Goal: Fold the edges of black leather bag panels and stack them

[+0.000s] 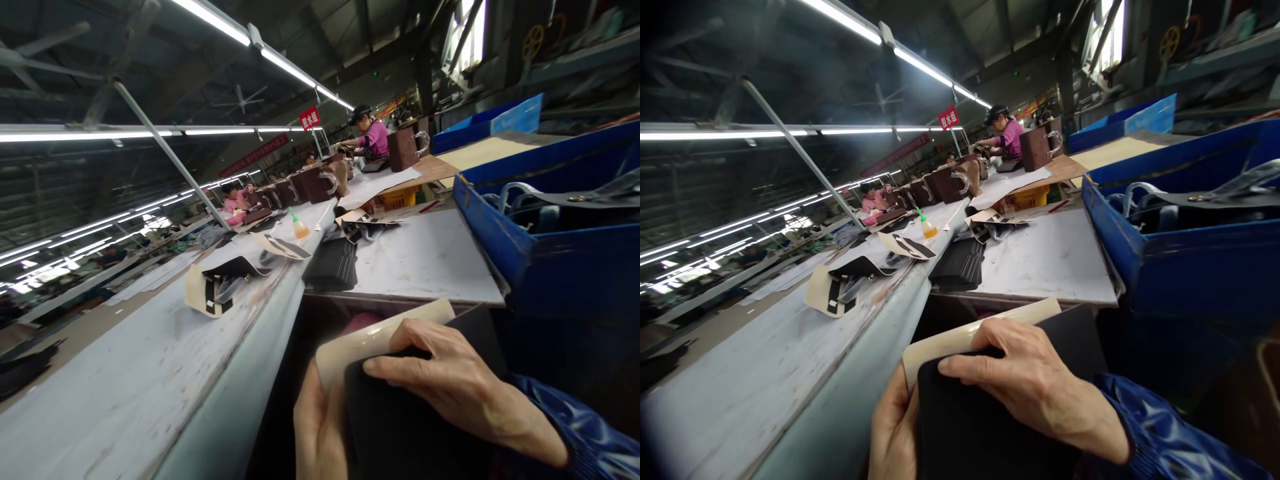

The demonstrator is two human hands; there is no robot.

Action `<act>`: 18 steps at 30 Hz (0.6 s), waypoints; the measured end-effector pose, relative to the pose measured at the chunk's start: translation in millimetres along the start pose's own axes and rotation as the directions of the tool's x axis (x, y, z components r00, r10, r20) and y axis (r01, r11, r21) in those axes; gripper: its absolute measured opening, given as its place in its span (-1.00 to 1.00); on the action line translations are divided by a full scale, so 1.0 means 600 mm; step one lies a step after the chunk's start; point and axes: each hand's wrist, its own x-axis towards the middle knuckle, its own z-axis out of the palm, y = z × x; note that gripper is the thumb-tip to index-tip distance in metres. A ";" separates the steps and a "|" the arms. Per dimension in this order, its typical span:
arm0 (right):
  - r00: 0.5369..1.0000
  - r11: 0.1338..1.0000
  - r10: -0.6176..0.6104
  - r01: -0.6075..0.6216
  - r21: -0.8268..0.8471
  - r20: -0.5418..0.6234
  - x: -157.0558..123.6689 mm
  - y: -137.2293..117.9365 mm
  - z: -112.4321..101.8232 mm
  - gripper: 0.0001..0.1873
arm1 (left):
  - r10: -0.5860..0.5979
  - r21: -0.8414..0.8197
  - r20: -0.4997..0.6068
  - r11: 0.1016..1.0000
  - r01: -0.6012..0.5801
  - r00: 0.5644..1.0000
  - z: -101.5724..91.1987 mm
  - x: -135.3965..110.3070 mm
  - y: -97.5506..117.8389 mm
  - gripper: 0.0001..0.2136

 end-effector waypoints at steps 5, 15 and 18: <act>0.997 0.996 -0.071 0.073 0.041 -0.029 0.017 0.000 -0.007 -0.79 | 0.063 0.058 0.109 0.996 -0.069 0.992 0.001 -0.010 0.002 -0.46; 0.994 0.992 -0.106 0.107 -0.060 0.010 0.015 -0.013 -0.003 -0.66 | 0.156 0.210 0.055 0.964 -0.165 0.986 -0.002 -0.029 -0.001 -0.56; 0.996 0.993 -0.094 0.093 -0.067 -0.007 0.017 -0.017 -0.004 -0.65 | 0.125 0.197 0.045 0.972 -0.131 0.991 0.003 -0.035 0.016 -0.60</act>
